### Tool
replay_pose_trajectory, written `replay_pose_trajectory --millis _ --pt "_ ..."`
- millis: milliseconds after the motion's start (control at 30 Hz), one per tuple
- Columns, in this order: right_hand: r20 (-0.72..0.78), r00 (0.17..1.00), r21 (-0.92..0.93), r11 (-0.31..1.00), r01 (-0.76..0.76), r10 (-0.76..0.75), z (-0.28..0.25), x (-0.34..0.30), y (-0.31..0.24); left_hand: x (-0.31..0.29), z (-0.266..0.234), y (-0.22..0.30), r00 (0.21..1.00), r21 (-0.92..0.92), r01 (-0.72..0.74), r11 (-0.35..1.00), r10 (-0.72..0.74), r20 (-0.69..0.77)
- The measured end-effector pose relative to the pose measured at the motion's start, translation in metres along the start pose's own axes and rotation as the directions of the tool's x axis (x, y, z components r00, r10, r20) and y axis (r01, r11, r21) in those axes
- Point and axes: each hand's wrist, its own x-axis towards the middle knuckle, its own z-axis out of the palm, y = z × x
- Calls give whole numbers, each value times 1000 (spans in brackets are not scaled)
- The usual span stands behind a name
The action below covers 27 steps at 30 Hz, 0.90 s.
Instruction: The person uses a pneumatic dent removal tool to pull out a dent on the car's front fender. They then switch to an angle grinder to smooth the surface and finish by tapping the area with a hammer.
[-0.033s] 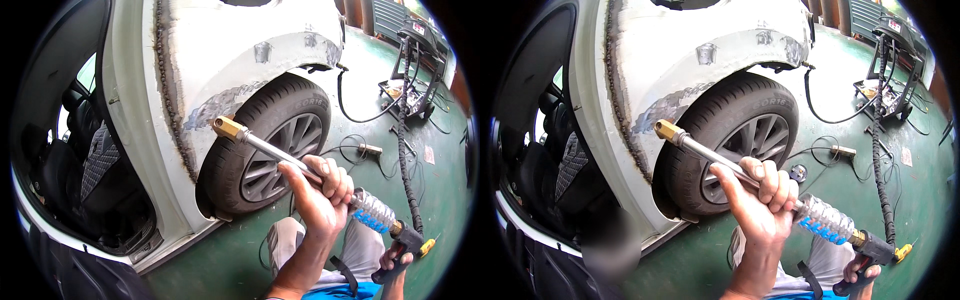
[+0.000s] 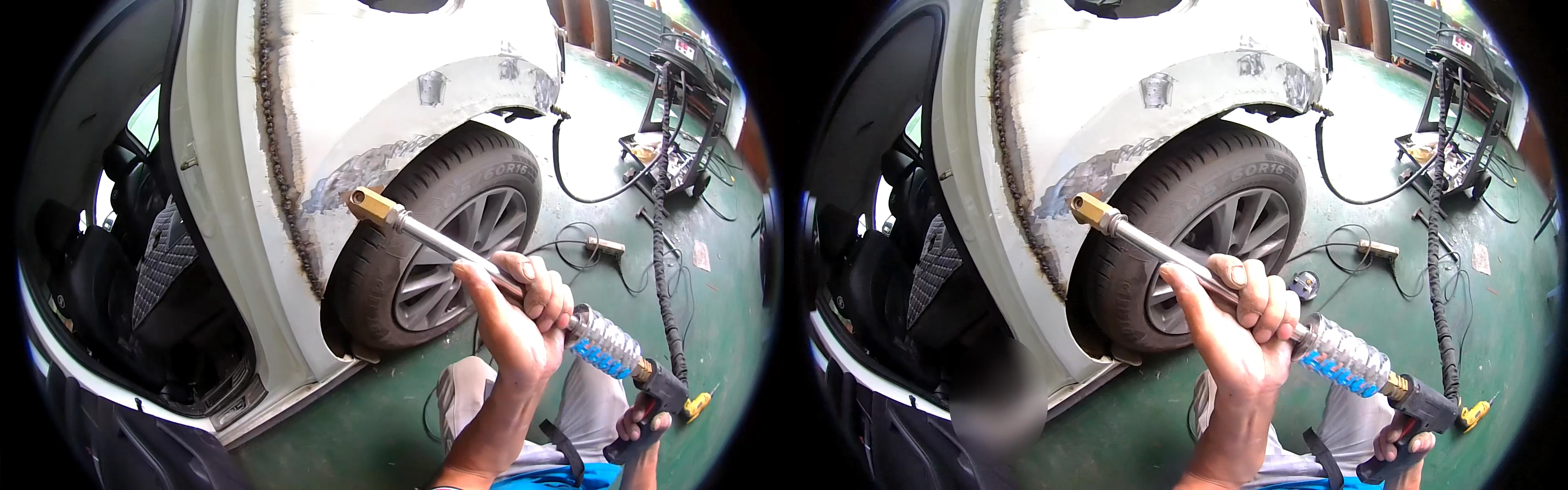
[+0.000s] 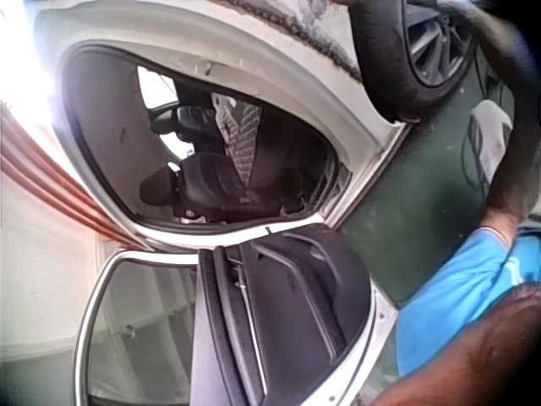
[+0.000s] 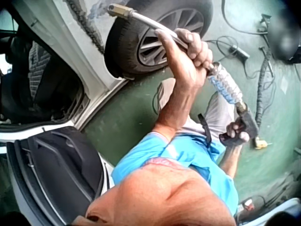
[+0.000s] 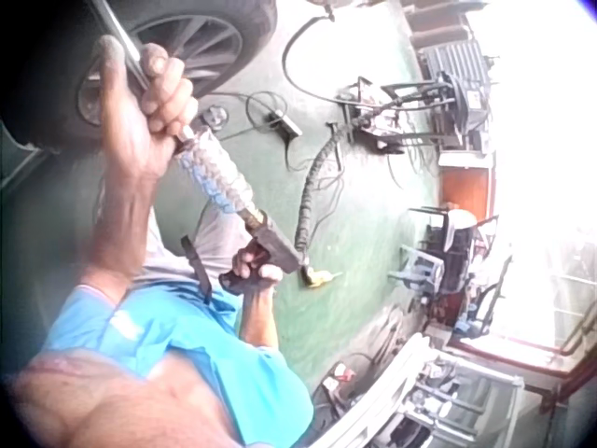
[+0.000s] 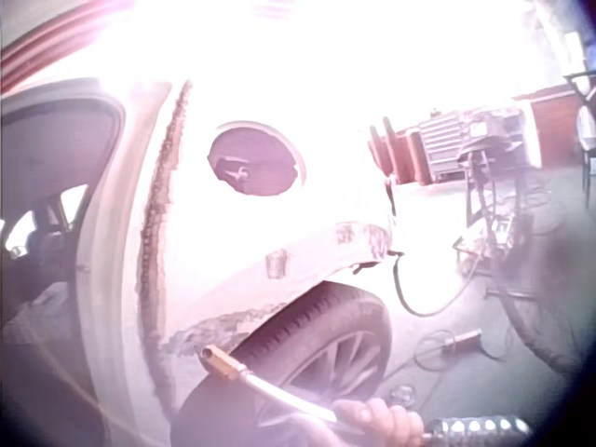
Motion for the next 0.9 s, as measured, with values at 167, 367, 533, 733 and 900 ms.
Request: replay_pose_trajectory --millis 167,367,533,733,900 --pt "-104 995 20 1000 9 -7 12 10 7 11 -2 6 999 -18 -8 1000 9 39" --pt "-49 998 9 999 -45 45 7 12 3 10 -1 7 999 17 -26 1000 27 -31" --pt "-39 998 21 999 -50 50 2 11 3 12 1 5 999 21 -22 1000 23 -26" --pt "90 993 158 984 -84 71 8 15 2 12 -2 5 999 33 -29 999 30 -25" --pt "35 993 224 968 -114 109 19 8 -7 10 1 5 997 50 -31 998 34 -71"
